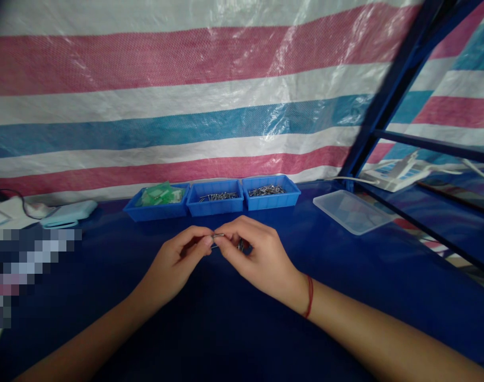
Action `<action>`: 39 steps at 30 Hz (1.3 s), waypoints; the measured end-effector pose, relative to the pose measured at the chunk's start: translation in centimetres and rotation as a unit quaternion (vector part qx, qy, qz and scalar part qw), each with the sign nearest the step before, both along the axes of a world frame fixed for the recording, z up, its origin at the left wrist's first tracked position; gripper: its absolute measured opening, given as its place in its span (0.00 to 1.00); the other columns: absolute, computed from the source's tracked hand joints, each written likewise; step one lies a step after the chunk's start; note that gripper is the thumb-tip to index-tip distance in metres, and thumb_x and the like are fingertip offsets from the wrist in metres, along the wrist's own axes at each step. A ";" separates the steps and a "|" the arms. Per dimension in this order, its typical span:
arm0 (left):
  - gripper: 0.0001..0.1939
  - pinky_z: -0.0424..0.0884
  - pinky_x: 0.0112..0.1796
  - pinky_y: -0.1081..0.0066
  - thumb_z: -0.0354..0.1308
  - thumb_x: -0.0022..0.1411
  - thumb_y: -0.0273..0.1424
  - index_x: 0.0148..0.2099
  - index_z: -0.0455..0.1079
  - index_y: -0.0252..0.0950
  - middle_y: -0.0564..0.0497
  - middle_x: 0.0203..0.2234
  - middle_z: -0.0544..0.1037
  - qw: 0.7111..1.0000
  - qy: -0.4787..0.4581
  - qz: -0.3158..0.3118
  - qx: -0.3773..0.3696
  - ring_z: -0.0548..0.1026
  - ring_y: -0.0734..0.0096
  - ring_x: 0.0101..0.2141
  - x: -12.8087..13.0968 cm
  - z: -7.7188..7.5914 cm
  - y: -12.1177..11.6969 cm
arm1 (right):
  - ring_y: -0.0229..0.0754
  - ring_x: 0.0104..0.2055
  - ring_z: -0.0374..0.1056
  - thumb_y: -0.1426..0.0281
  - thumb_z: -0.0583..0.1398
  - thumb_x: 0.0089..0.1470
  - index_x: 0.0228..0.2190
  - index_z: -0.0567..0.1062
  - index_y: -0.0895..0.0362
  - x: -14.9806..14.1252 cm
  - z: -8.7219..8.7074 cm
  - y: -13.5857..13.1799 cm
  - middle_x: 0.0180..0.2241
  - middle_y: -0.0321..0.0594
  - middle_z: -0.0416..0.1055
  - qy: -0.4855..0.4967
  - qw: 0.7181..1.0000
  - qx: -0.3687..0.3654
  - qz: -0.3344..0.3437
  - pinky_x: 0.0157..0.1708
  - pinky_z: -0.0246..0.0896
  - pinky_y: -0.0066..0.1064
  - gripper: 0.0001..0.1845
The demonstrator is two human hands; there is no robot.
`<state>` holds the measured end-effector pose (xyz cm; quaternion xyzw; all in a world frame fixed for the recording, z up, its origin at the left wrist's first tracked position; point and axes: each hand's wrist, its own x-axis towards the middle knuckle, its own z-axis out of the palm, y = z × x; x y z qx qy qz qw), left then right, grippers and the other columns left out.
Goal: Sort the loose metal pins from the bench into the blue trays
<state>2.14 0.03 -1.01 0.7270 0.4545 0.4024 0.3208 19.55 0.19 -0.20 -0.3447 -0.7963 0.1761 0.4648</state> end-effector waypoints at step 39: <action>0.04 0.69 0.34 0.74 0.56 0.58 0.27 0.36 0.71 0.38 0.54 0.30 0.78 0.995 0.049 0.016 0.082 0.75 0.73 0.31 -0.2 -0.4 0.3 | 0.35 0.29 0.65 0.73 0.53 0.58 0.27 0.73 0.58 -0.2 -1.4 1.4 0.26 0.37 0.71 -0.161 0.984 -0.054 0.059 0.33 0.59 0.28 0.11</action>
